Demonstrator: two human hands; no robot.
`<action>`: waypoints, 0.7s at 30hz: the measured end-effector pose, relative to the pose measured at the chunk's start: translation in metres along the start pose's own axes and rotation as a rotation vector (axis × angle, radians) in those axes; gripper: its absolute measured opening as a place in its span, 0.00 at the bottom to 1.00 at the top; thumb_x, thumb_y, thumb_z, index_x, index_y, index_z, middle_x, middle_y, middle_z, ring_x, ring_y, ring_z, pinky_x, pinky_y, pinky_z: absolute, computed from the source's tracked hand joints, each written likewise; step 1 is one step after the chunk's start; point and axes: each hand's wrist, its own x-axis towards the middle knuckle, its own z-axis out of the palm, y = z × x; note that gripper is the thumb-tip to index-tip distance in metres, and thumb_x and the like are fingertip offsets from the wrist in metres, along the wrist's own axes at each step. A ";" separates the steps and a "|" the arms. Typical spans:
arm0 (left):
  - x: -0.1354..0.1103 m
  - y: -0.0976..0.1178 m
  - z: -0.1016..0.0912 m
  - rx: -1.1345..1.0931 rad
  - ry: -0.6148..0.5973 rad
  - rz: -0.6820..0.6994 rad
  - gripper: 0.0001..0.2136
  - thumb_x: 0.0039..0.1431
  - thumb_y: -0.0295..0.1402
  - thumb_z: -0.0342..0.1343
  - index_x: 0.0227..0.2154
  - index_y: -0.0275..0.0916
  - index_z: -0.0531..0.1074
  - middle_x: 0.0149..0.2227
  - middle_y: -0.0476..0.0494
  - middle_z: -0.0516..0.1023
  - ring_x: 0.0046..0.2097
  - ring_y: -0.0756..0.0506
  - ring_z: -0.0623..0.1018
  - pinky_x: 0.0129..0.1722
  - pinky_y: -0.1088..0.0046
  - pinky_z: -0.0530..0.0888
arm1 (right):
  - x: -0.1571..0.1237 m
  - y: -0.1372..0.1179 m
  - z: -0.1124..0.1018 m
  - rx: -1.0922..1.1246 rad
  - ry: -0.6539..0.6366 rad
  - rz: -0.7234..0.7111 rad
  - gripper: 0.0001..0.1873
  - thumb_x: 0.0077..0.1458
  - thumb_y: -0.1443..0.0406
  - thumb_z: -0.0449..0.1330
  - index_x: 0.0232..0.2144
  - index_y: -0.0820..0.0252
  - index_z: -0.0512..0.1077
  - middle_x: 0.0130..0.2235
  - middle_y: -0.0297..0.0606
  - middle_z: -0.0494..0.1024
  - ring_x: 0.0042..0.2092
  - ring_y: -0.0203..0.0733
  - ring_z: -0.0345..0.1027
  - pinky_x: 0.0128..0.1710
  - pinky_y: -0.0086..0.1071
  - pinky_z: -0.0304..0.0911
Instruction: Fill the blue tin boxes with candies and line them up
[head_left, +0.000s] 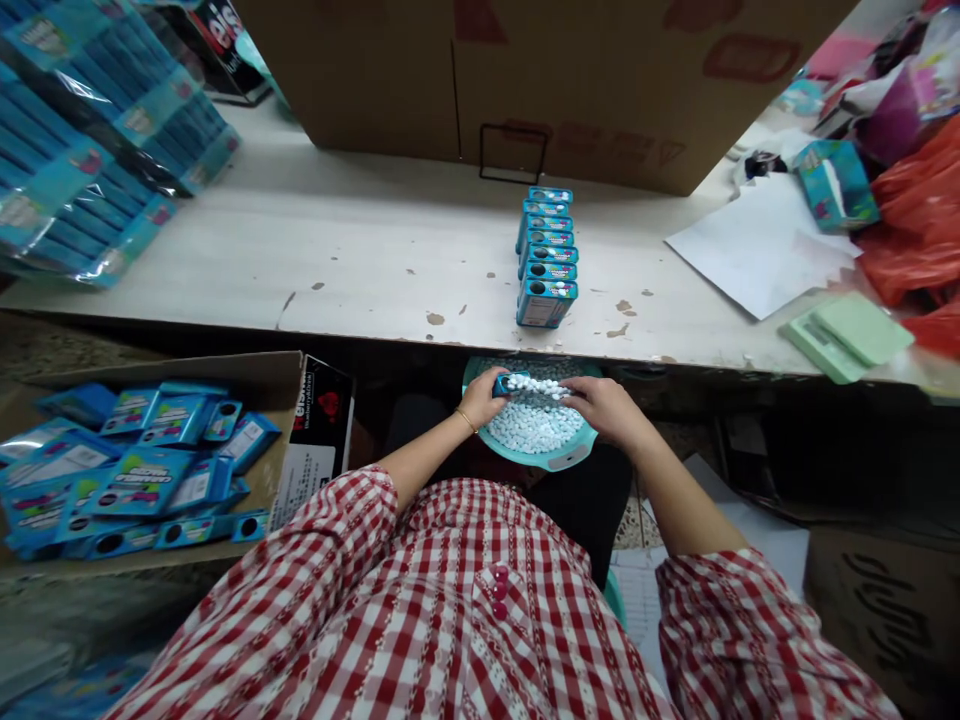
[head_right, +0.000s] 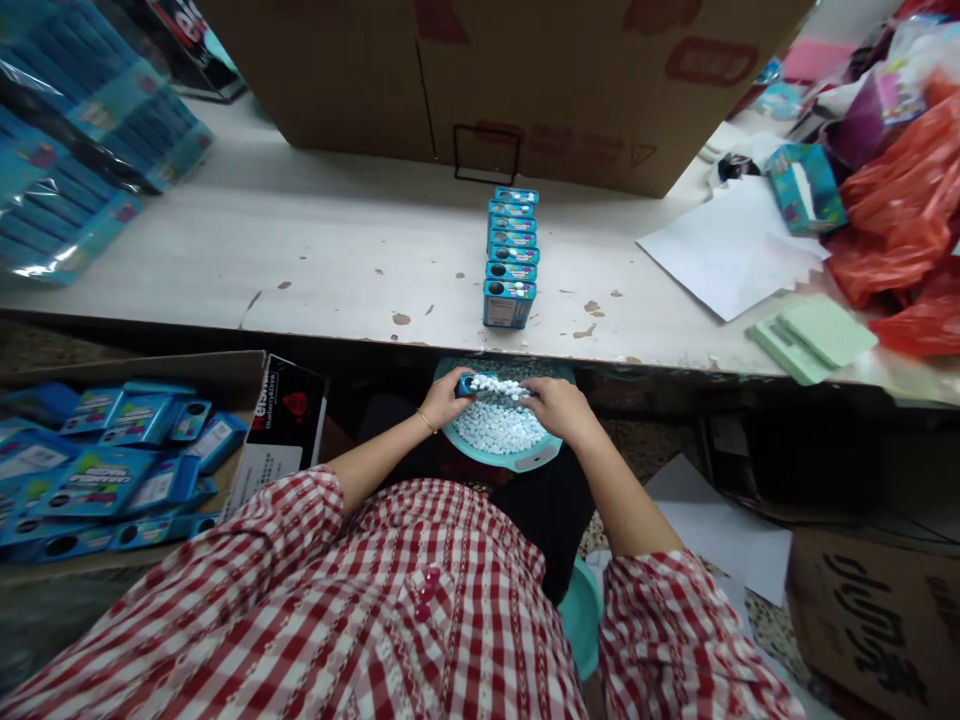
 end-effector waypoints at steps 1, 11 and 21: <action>0.000 0.002 0.001 0.016 -0.002 0.010 0.17 0.44 0.25 0.58 0.41 0.38 0.69 0.40 0.45 0.74 0.43 0.44 0.73 0.46 0.69 0.69 | 0.002 -0.009 -0.005 -0.115 -0.022 0.013 0.17 0.53 0.61 0.53 0.44 0.56 0.72 0.45 0.41 0.75 0.46 0.47 0.68 0.44 0.36 0.61; 0.001 -0.003 0.005 0.045 -0.008 0.049 0.18 0.44 0.23 0.57 0.42 0.36 0.68 0.44 0.41 0.73 0.47 0.42 0.72 0.50 0.65 0.68 | 0.001 -0.058 -0.021 -0.531 -0.086 -0.043 0.14 0.57 0.63 0.48 0.42 0.58 0.70 0.40 0.46 0.75 0.39 0.47 0.71 0.35 0.34 0.62; 0.005 -0.025 0.000 -0.233 0.036 -0.007 0.18 0.42 0.29 0.61 0.39 0.37 0.68 0.37 0.47 0.74 0.40 0.47 0.73 0.44 0.70 0.69 | -0.015 0.035 0.023 -0.336 -0.118 0.167 0.16 0.59 0.62 0.48 0.49 0.55 0.64 0.46 0.42 0.72 0.43 0.42 0.68 0.36 0.29 0.60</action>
